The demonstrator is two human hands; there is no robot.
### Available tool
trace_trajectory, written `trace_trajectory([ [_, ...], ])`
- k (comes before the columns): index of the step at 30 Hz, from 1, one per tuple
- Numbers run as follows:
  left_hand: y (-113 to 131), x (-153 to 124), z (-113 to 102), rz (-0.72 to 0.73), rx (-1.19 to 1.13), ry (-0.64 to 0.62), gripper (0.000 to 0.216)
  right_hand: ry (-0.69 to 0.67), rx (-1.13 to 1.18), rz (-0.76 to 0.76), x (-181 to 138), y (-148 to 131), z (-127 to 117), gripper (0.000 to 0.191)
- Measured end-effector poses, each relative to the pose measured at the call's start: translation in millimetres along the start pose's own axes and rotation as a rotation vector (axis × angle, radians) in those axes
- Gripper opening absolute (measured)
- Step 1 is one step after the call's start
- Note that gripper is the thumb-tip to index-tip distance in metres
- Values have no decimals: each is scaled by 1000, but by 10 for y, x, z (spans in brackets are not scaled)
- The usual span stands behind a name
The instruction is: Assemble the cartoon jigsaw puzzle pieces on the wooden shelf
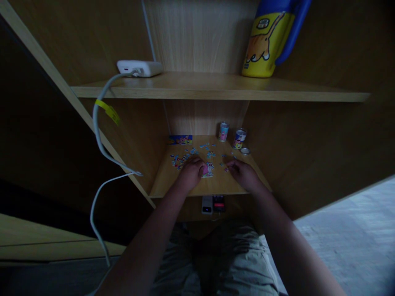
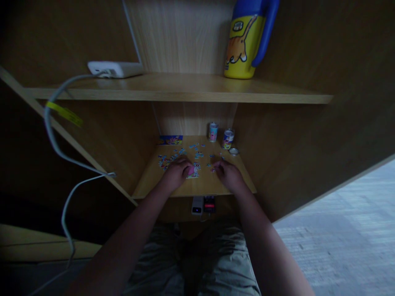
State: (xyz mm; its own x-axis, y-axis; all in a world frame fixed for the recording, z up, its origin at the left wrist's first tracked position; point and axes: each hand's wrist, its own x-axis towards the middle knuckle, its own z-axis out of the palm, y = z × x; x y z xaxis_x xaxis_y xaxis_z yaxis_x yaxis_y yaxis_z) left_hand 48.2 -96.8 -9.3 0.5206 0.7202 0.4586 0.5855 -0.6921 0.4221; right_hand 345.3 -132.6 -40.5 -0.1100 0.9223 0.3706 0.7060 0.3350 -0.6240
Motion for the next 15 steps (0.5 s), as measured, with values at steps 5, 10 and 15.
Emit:
trace_trajectory([
  [5, -21, -5, 27, 0, -3, 15, 23, -24, -124, -59, 1, -57, -23, 18],
  [10, -23, -1, 37, -18, 4, -3, 24, -78, -187, -64, 0, -153, -46, 13],
  [15, -22, 3, 28, -15, 28, -22, 23, -47, -303, -38, -26, -262, -36, 16],
])
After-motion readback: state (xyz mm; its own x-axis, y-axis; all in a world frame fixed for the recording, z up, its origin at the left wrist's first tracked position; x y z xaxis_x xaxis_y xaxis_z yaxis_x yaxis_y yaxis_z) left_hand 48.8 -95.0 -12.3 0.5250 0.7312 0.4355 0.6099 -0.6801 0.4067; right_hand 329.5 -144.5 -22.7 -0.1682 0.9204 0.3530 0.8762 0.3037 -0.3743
